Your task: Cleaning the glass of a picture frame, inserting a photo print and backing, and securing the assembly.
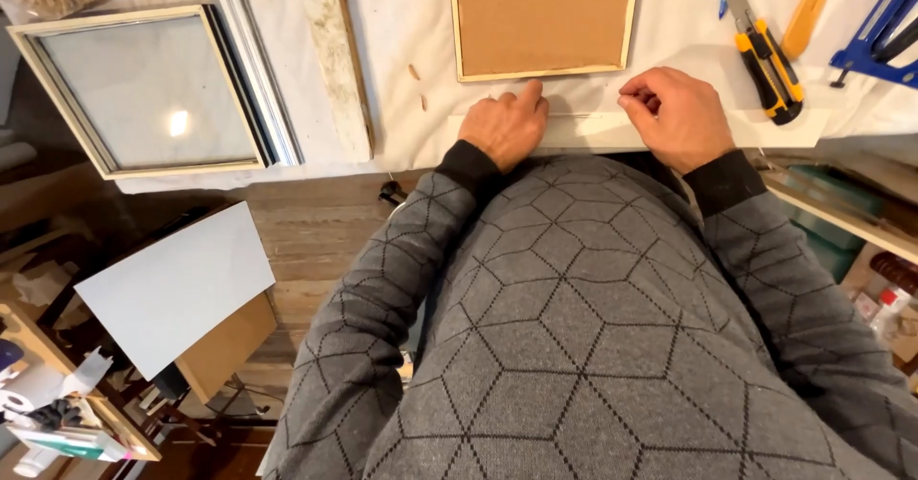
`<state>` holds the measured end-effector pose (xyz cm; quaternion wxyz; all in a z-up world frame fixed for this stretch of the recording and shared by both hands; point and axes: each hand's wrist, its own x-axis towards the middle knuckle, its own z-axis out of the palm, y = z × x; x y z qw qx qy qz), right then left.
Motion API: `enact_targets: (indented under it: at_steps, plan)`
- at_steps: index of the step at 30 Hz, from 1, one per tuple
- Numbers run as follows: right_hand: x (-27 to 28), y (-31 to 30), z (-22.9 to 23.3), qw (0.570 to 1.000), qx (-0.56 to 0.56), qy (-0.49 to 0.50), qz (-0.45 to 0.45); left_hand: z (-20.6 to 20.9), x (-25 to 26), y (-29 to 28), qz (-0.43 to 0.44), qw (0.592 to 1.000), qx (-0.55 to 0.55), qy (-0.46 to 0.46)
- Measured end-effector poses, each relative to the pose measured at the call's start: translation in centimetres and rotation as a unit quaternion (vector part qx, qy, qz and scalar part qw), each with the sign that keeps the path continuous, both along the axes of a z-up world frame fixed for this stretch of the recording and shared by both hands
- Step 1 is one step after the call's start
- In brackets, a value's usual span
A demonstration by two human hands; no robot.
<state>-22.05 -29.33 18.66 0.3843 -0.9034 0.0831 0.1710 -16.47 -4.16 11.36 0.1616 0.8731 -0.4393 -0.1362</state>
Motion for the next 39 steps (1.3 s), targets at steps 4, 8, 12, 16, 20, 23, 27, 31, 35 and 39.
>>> enact_targets:
  at_steps: [4,8,12,16,20,23,27,31,35,39]
  plan:
    - [0.1,-0.8,0.4,1.0,0.0,0.0,0.0,0.2,0.1,0.2,0.034,0.999,0.004,0.016]
    - [0.0,-2.3,0.9,1.0,-0.009,-0.011,-0.013,4.9,0.0,4.6,0.243,0.944,-0.136,0.179]
    - [-0.4,-3.8,1.2,0.999,0.004,-0.008,-0.034,5.7,-5.4,12.8,0.365,0.913,-0.036,0.181]
    - [-0.7,-5.1,0.8,0.999,-0.008,-0.009,-0.038,-1.2,-17.8,25.1,0.369,0.894,0.153,0.203]
    - [0.0,-5.5,0.9,0.999,0.008,0.019,-0.047,-3.0,-27.7,31.4,0.402,0.76,0.382,0.339]
    - [0.7,-5.8,1.2,0.999,0.011,0.022,-0.03,-5.1,-34.0,31.6,0.313,0.726,0.416,0.45]
    - [2.6,-6.4,1.3,0.999,-0.011,0.031,-0.028,-10.9,-35.1,29.9,0.183,0.667,0.439,0.573]
    - [4.3,-7.2,1.4,0.999,-0.036,0.028,-0.012,-11.6,-23.7,20.4,0.181,0.806,0.311,0.47]
    - [5.6,-8.5,1.4,0.999,-0.029,0.019,-0.017,-0.8,-8.8,11.2,0.338,0.788,0.256,0.447]
    - [5.9,-10.0,1.2,0.998,-0.046,-0.009,-0.046,5.4,0.3,6.8,0.354,0.846,-0.004,0.398]
